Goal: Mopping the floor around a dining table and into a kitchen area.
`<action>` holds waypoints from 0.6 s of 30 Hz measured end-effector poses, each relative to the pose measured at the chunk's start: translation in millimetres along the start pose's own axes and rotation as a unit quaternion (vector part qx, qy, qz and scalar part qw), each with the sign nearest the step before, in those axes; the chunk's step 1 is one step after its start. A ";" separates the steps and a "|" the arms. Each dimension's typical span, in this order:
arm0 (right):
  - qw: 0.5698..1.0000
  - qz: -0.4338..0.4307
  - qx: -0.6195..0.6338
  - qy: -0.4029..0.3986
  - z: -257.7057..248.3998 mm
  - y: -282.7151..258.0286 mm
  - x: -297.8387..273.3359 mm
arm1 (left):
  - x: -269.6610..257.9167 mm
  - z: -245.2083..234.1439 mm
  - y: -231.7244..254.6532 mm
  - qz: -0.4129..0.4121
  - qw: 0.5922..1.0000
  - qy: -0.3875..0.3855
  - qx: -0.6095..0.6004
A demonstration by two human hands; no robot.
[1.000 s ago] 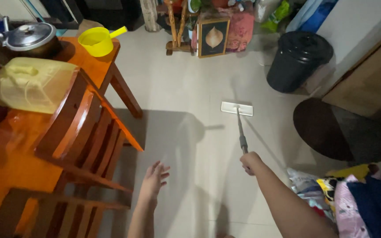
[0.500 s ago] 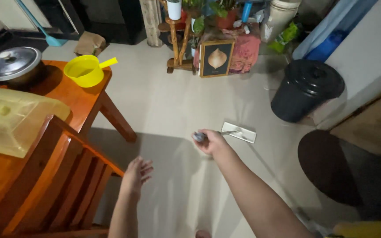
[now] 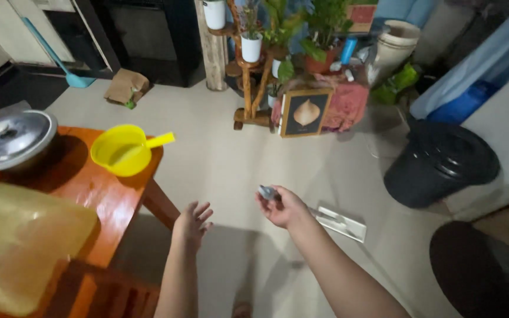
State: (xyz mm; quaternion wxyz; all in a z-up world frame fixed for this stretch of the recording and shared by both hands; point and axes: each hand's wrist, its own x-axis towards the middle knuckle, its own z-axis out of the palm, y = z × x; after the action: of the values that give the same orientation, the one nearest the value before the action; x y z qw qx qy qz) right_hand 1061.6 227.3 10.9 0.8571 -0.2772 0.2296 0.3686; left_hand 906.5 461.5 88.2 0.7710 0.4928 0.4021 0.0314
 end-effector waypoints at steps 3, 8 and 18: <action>0.998 0.058 0.003 0.009 13.5 -5.7 24.0 | 80.7 -4.6 24.5 -0.018 1.000 0.004 -0.017; 0.997 0.027 -0.021 0.067 63.3 -9.2 47.4 | 183.5 5.5 62.8 0.013 0.999 0.030 0.020; 0.989 0.070 -0.073 0.104 84.4 5.5 130.3 | 327.7 1.8 92.1 -0.040 0.961 0.056 -0.268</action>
State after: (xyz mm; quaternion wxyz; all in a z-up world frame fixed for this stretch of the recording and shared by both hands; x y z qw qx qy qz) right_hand 1154.6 350.6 -6.1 0.7782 -0.3590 0.3084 0.4129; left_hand 1160.8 653.1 -32.2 0.8515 0.2492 0.4413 0.1349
